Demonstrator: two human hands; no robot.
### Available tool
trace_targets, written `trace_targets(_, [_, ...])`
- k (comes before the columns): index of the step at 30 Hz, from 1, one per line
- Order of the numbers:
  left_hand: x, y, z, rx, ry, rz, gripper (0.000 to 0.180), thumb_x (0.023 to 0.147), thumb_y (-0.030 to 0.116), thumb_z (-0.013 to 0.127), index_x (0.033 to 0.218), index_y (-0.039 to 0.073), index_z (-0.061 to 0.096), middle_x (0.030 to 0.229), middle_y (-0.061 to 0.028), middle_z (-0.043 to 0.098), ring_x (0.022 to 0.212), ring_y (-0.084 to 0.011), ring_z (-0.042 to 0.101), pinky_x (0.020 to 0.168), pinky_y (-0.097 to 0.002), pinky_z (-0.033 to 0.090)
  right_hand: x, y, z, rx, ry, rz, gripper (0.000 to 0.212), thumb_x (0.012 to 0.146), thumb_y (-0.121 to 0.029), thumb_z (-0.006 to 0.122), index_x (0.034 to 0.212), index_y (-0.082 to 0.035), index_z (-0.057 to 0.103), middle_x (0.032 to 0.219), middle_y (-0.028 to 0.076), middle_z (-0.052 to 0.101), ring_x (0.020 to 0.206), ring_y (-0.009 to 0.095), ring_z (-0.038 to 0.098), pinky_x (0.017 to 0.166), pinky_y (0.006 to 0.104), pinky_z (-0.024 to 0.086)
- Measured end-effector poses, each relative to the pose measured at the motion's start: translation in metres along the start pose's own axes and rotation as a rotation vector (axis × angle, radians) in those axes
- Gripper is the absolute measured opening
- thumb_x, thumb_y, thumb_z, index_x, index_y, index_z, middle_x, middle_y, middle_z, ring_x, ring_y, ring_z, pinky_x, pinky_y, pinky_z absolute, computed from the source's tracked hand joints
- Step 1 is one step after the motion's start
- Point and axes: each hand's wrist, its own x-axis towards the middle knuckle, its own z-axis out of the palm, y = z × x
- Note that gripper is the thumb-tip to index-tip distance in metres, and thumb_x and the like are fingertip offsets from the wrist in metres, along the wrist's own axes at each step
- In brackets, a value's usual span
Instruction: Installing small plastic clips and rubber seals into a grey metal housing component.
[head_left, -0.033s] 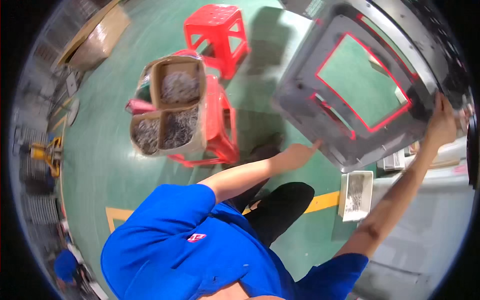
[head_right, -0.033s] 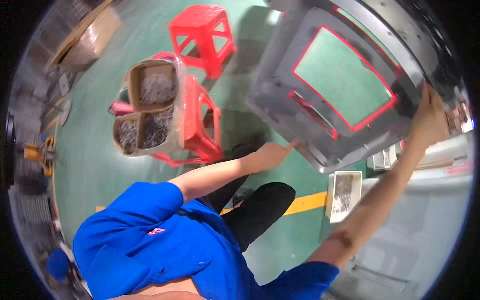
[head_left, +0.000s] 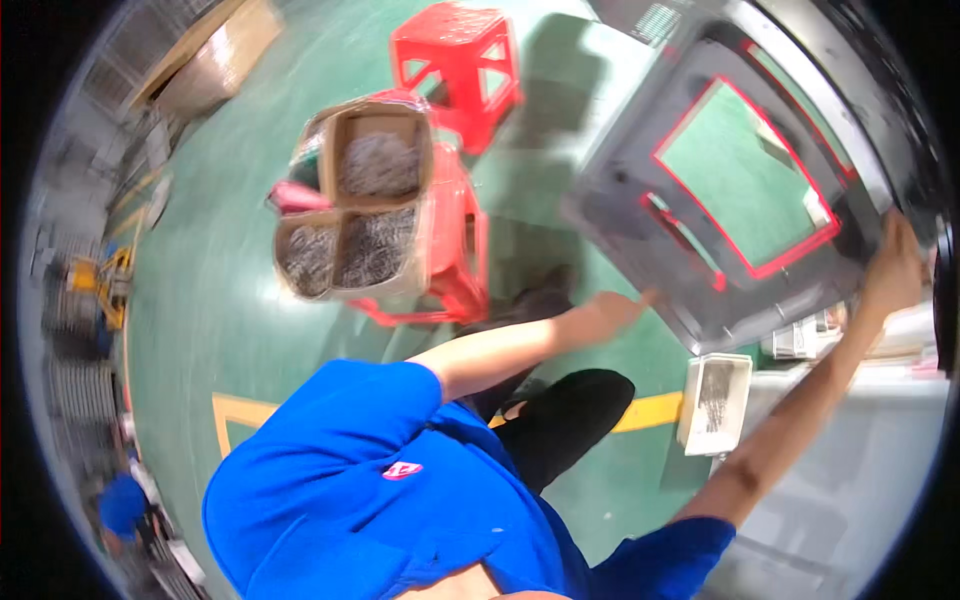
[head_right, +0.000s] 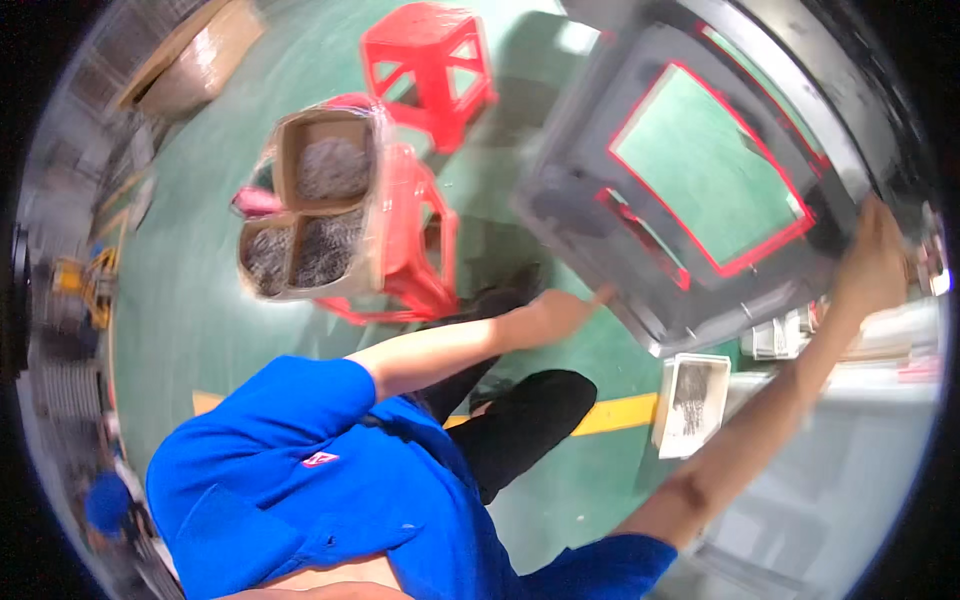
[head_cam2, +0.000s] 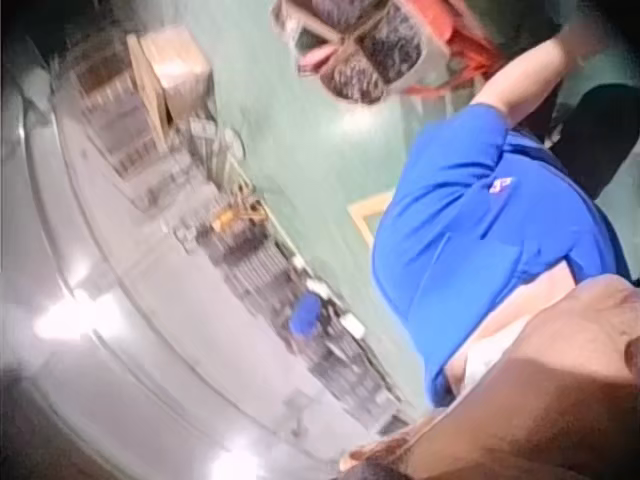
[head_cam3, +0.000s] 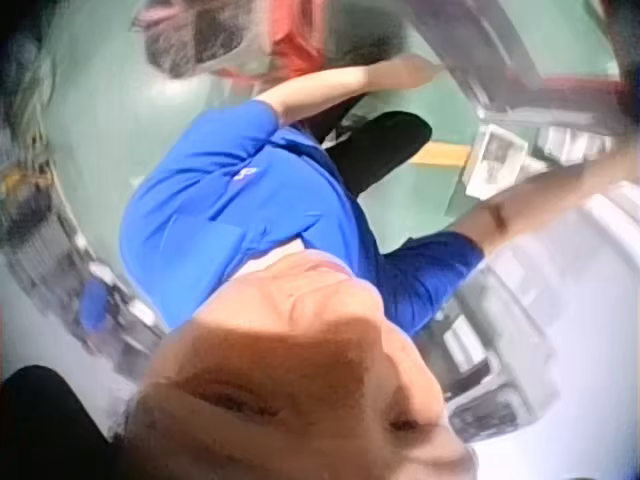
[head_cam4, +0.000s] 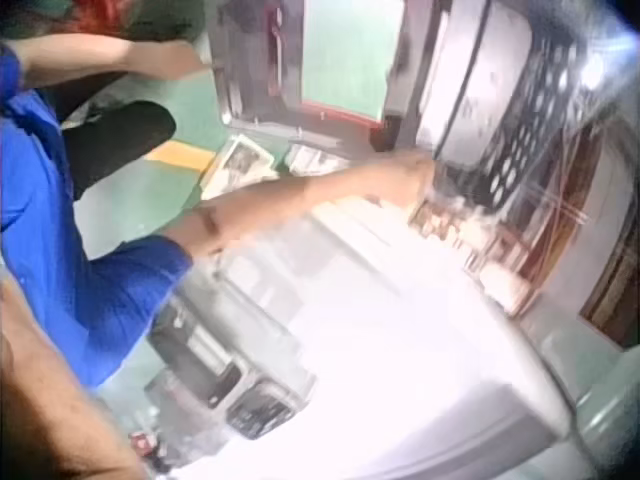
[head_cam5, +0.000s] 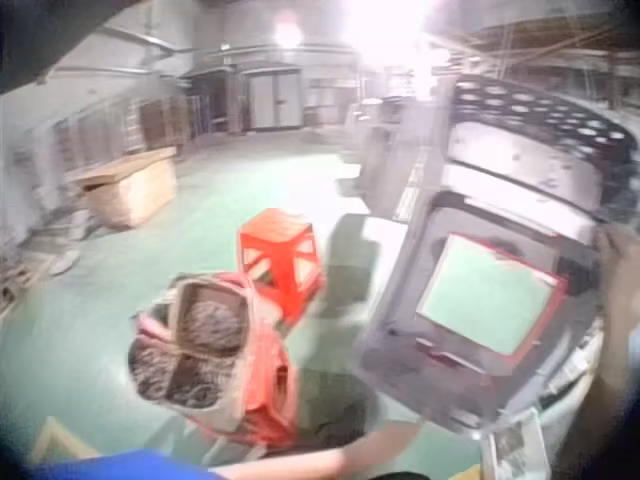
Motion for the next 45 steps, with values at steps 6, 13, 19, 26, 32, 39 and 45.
trace_targets(6, [0.003,-0.006,-0.022,-0.017,0.043,0.01,0.067,0.082,0.009,0.048,0.143,-0.001,0.022,0.058,-0.0147,0.054,0.05,-0.0325,0.056,0.046,-0.044,0.043,-0.023,-0.118,-0.025,0.49,0.042,0.073,0.032,0.092,-0.029,0.055,0.111,-0.006,0.066,0.103,0.006,0.069,0.089,0.019,0.066,0.078,0.0306,0.051])
trace_targets(13, [0.008,-0.042,-0.002,-0.429,0.726,0.259,0.056,0.089,0.01,0.051,0.14,0.001,0.03,0.089,-0.0137,0.06,0.085,-0.022,0.059,0.075,-0.0356,0.047,-0.085,-0.48,0.025,1.539,-0.894,-0.201,0.018,0.079,-0.01,0.068,0.095,-0.001,0.069,0.081,0.012,0.069,0.071,0.016,0.065,0.067,0.0273,0.049])
trace_targets(19, [-0.042,-0.059,-0.093,-1.288,0.134,0.115,0.058,0.089,0.02,0.061,0.138,0.003,0.036,0.141,-0.0109,0.032,0.127,-0.021,0.034,0.105,-0.036,0.027,-0.101,-0.644,0.076,1.825,-1.035,-0.584,0.017,0.078,-0.007,0.065,0.092,0.001,0.069,0.082,0.013,0.069,0.074,0.017,0.066,0.069,0.0291,0.05])
trace_targets(26, [0.006,-0.047,-0.006,-0.891,0.698,0.157,0.017,0.082,0.017,0.057,0.087,0.002,0.061,0.091,-0.0148,0.062,0.088,-0.0315,0.058,0.076,-0.0401,0.046,-0.104,-0.735,0.072,1.748,-1.305,-0.895,0.018,0.077,-0.007,0.065,0.091,0.002,0.07,0.082,0.014,0.07,0.078,0.019,0.068,0.072,0.0293,0.052])
trace_targets(32, [0.064,-0.037,0.07,-0.369,0.672,0.238,0.013,0.077,0.017,0.054,0.075,0.009,0.064,0.071,-0.0107,0.061,0.067,-0.0297,0.059,0.06,-0.0384,0.046,-0.126,-0.776,0.062,1.43,-0.904,-1.583,0.013,0.07,-0.013,0.065,0.079,-0.004,0.069,0.082,0.016,0.066,0.082,0.031,0.065,0.07,0.0393,0.052])
trace_targets(39, [0.028,-0.055,0.009,-0.404,0.545,0.261,0.038,0.081,0.012,0.052,0.107,0.01,0.025,0.085,-0.0163,0.06,0.075,-0.0318,0.061,0.068,-0.0419,0.048,-0.142,-0.791,0.024,1.24,-0.548,-1.681,0.011,0.075,-0.011,0.059,0.076,-0.005,0.068,0.083,0.015,0.068,0.078,0.032,0.067,0.062,0.0401,0.054])
trace_targets(45, [0.003,-0.054,-0.015,0.274,0.431,0.077,0.078,0.085,0.008,0.051,0.134,0.012,-0.009,0.096,-0.0212,0.06,0.082,-0.0335,0.062,0.074,-0.0449,0.05,-0.132,-0.77,0.054,1.45,-0.71,-1.38,0.016,0.068,-0.017,0.069,0.081,-0.008,0.07,0.083,0.012,0.068,0.077,0.028,0.067,0.067,0.0395,0.053])
